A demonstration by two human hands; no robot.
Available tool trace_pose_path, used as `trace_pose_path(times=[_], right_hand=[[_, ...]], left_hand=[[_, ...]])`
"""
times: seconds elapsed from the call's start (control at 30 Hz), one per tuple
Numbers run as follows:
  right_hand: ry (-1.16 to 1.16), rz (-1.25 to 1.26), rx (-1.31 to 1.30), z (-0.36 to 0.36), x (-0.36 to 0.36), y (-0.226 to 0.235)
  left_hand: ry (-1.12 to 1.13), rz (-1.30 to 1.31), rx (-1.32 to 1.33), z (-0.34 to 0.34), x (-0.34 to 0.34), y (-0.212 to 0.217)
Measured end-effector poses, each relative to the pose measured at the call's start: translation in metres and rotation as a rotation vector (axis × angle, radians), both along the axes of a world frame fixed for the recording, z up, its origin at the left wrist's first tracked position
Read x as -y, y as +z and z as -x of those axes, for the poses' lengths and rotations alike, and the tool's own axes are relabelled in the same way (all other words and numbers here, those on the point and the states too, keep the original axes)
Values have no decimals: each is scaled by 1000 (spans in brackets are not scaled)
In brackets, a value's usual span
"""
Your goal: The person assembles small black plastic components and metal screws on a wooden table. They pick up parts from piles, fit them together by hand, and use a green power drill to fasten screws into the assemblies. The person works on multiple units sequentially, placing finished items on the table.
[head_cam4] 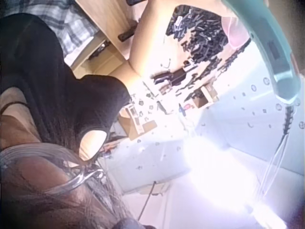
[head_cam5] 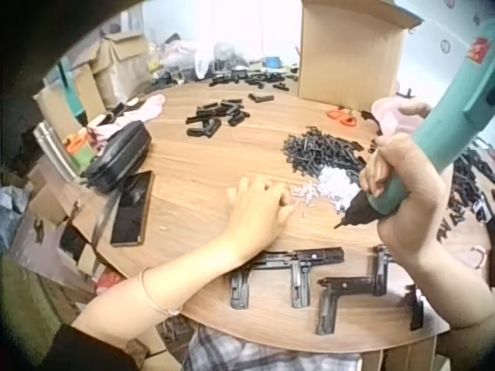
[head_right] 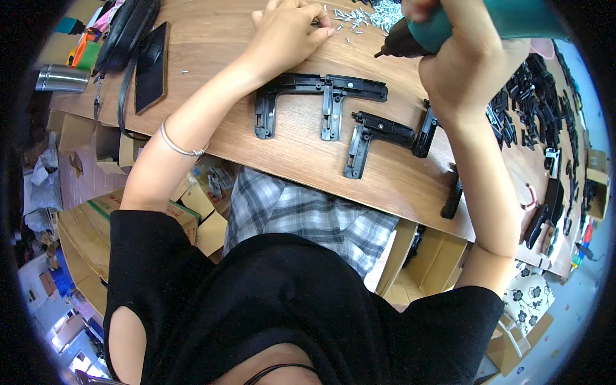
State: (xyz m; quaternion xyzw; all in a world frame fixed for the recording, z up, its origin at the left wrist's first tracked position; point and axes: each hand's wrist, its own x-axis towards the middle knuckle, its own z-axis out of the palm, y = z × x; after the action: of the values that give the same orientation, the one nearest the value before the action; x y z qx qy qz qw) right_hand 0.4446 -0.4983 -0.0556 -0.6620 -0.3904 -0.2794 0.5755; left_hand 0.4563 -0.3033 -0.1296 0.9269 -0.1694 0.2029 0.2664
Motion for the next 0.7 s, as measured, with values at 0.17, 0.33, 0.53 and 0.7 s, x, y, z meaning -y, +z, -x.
trace_pose_path(times=[0.17, 0.33, 0.53, 0.7], right_hand=[[-99, -262, -165, 21, -51, 20], [21, -389, -209, 26, -74, 23], [92, -309, -171, 32, -95, 25], [158, -286, -277, 38, -107, 22]], left_hand=[[-122, 209, -169, 13, -2, 4], [-272, 391, -213, 53, -18, 23], [-162, 122, 250, 64, -36, 17], [-125, 32, 242, 75, -49, 16]])
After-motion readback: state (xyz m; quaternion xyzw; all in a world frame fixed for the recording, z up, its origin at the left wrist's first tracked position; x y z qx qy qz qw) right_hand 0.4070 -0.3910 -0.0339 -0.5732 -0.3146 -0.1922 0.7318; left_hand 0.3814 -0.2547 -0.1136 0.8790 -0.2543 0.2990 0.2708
